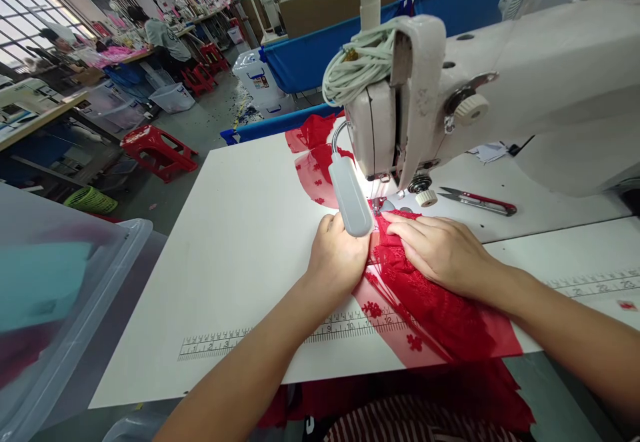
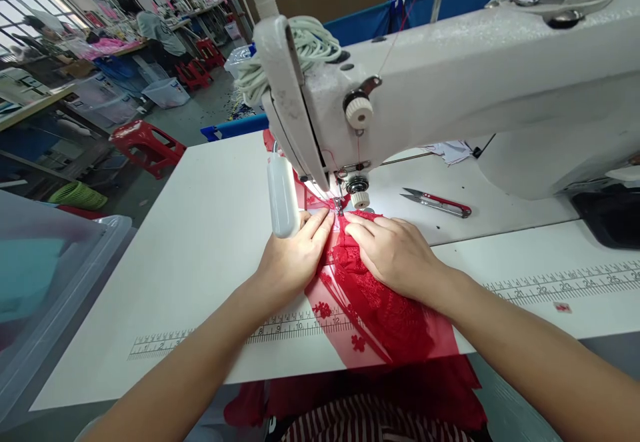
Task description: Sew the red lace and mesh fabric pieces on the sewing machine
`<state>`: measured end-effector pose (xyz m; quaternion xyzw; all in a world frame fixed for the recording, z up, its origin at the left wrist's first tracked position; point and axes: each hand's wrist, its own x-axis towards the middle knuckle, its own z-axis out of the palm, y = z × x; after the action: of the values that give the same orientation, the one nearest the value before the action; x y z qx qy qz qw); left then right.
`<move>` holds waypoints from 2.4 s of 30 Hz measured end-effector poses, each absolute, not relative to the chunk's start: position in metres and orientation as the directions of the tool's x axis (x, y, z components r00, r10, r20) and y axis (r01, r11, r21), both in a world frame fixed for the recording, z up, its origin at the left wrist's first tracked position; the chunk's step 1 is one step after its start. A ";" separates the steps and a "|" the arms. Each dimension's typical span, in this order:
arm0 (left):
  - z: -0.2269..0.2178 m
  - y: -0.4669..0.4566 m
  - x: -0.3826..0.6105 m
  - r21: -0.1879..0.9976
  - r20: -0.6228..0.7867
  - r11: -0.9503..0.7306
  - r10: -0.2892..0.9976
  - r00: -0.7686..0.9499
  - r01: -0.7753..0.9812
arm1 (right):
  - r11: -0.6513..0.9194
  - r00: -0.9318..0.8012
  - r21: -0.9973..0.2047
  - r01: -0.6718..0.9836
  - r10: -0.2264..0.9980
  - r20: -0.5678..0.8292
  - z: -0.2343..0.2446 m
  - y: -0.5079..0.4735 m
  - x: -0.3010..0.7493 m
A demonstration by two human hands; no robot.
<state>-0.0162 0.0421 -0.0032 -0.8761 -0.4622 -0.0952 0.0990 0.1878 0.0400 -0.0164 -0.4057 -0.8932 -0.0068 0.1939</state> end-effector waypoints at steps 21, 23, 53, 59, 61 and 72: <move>-0.006 0.043 -0.016 -0.145 0.240 -0.536 0.797 0.555 0.832 | 0.667 -0.597 -0.137 0.732 0.726 0.342 -0.015 0.043 0.188; -0.006 0.043 -0.016 -0.152 0.238 -0.538 0.794 0.559 0.829 | 0.661 -0.596 -0.131 0.739 0.732 0.331 -0.015 0.043 0.188; 0.010 0.044 -0.023 0.249 0.125 -0.734 0.671 0.731 0.632 | 0.713 -0.598 -0.195 0.673 0.680 0.424 -0.013 0.040 0.197; 0.013 0.037 -0.021 0.118 0.141 -0.759 0.651 0.745 0.641 | 0.776 -0.662 -0.170 0.607 0.612 0.433 -0.009 0.039 0.203; 0.015 0.034 -0.020 0.087 0.130 -0.764 0.645 0.753 0.639 | 0.778 -0.659 -0.173 0.604 0.609 0.441 -0.011 0.040 0.205; 0.008 0.025 -0.020 -0.116 0.195 -0.756 0.618 0.761 0.644 | 0.786 -0.651 -0.122 0.606 0.579 0.491 -0.015 0.041 0.206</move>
<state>-0.0197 0.0248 0.0079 -0.9343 -0.3377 -0.0725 0.0884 0.2058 0.0409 -0.0153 -0.3262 -0.9083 -0.0263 0.2607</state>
